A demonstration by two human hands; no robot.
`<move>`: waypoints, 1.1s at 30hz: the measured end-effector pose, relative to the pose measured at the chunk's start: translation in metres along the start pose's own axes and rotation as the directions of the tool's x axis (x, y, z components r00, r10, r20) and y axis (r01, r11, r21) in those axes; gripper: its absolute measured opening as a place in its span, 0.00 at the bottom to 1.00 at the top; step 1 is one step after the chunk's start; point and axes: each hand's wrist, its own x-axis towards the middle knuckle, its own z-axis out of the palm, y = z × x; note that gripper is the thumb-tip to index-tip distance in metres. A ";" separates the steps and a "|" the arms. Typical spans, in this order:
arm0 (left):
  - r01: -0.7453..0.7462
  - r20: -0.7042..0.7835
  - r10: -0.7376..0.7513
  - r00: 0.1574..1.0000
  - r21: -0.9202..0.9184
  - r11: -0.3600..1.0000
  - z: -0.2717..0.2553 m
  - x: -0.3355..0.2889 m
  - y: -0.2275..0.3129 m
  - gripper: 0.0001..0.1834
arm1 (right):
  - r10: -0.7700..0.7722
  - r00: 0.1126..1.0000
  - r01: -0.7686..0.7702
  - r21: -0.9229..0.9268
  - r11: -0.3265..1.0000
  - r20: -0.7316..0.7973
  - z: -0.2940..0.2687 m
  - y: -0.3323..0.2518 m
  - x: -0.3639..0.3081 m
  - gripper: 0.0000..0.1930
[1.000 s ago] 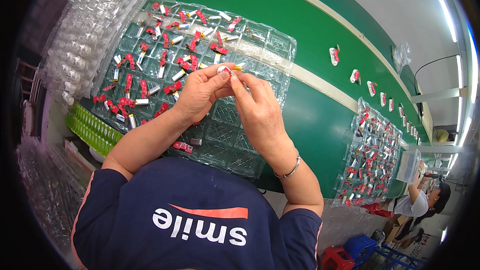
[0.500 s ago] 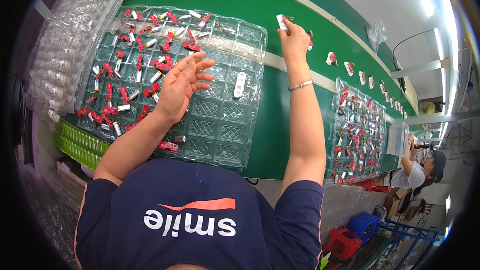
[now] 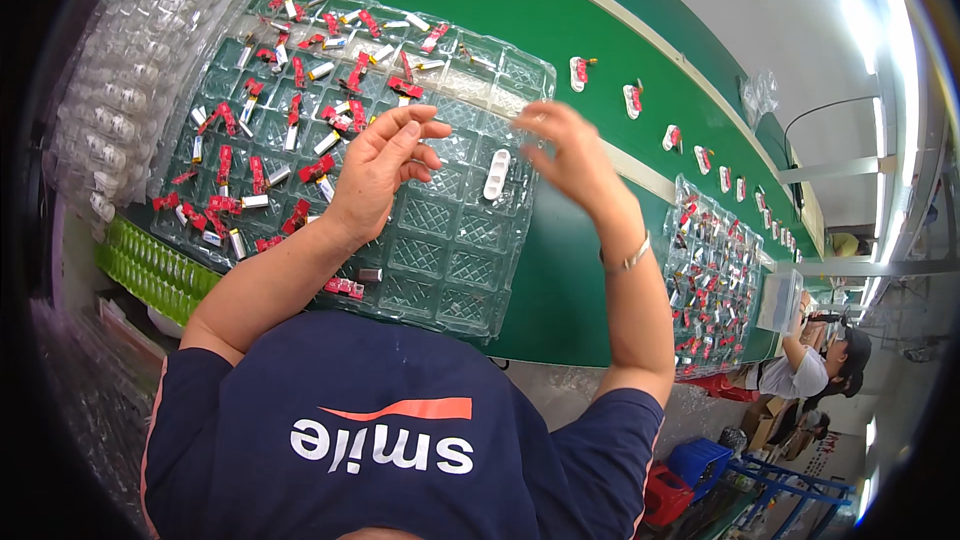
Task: The person assembles small plastic and metal electronic components by hand, placing them into plastic trays.
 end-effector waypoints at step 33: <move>0.194 0.064 -0.185 0.981 -0.209 0.958 0.001 0.003 -0.002 0.09 | 0.327 0.897 -0.289 0.167 0.943 -0.297 0.026 0.004 0.097 0.10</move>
